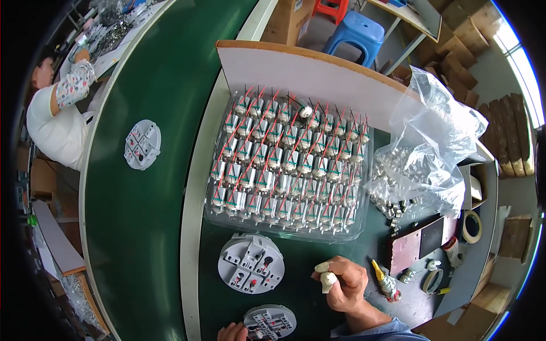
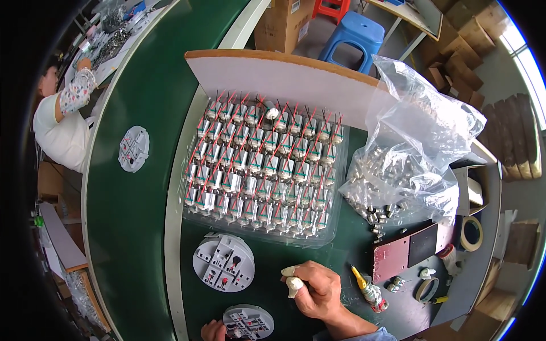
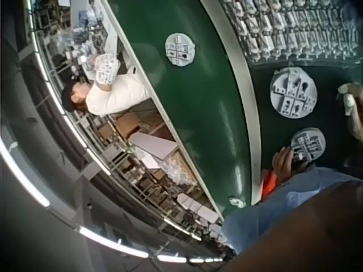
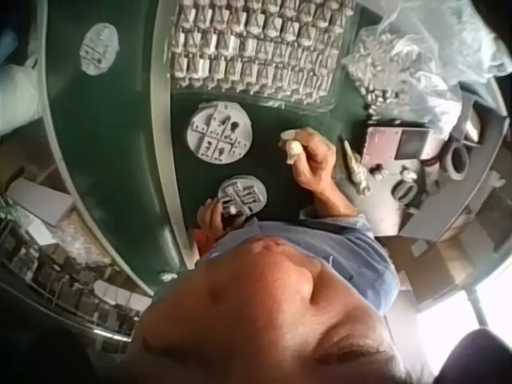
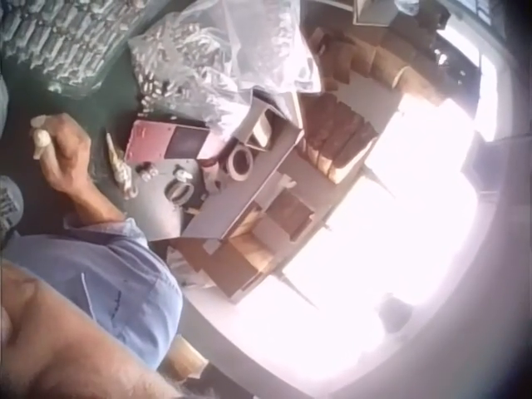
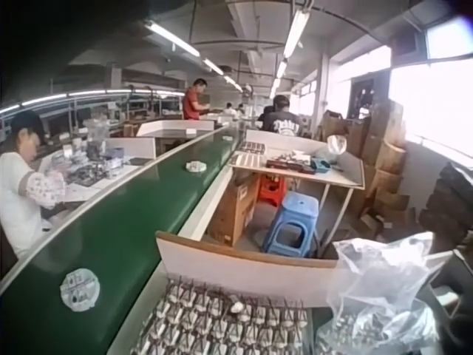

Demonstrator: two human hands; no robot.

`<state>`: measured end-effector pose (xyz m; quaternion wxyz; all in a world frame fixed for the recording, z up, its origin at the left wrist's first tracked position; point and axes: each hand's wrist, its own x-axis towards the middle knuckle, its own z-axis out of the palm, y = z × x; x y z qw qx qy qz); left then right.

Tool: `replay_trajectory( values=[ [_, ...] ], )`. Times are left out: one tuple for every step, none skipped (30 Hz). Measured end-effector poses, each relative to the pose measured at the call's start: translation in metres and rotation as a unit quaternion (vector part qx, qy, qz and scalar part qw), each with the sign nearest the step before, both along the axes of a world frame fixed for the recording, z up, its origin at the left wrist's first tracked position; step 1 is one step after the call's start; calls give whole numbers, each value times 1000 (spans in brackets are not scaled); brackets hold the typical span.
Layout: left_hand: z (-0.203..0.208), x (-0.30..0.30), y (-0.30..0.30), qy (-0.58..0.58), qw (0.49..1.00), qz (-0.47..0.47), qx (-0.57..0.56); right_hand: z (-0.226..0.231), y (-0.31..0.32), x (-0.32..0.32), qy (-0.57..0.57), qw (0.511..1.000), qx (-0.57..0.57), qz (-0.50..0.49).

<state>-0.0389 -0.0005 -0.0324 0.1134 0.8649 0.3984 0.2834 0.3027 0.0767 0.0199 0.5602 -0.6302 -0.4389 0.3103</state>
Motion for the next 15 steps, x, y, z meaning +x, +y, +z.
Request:
replay_trajectory(
  values=[
    [2,2,1,-4,1000,0,-3,-1,-1,0,0,1000,0,0],
    [3,3,2,-9,1000,-1,-6,-1,-2,0,0,1000,0,0],
    [4,3,2,-9,1000,-4,-7,-2,-2,0,-1,1000,-1,-3],
    [4,4,2,-5,1000,-5,-12,-3,-1,1,-2,1000,1,2],
    [5,4,3,-2,1000,-7,-17,-3,0,2,-4,1000,1,6],
    [6,3,4,2,1000,-11,-22,-3,0,2,-6,1000,2,9],
    [7,2,5,5,1000,-15,-28,-3,0,3,-7,1000,2,11],
    [-19,-18,1,19,998,-43,51,-2,0,3,-6,1000,3,8],
    [-45,-38,-3,33,988,-72,130,-1,1,3,-4,1000,4,11],
    [-46,-35,-4,31,988,-76,129,-2,0,3,-6,1000,2,12],
    [-42,-26,-7,8,994,-52,97,-2,0,4,-7,1000,1,16],
    [-37,-18,-9,-16,997,-27,64,-2,1,4,-8,1000,0,20],
    [-30,-9,-8,-16,997,-28,65,-2,1,5,-8,1000,1,19],
    [-21,0,-7,-20,999,-15,45,-3,0,5,-12,1000,-3,18],
    [-11,9,-4,-23,999,-1,25,-3,0,5,-14,1000,-7,18]
  ],
)
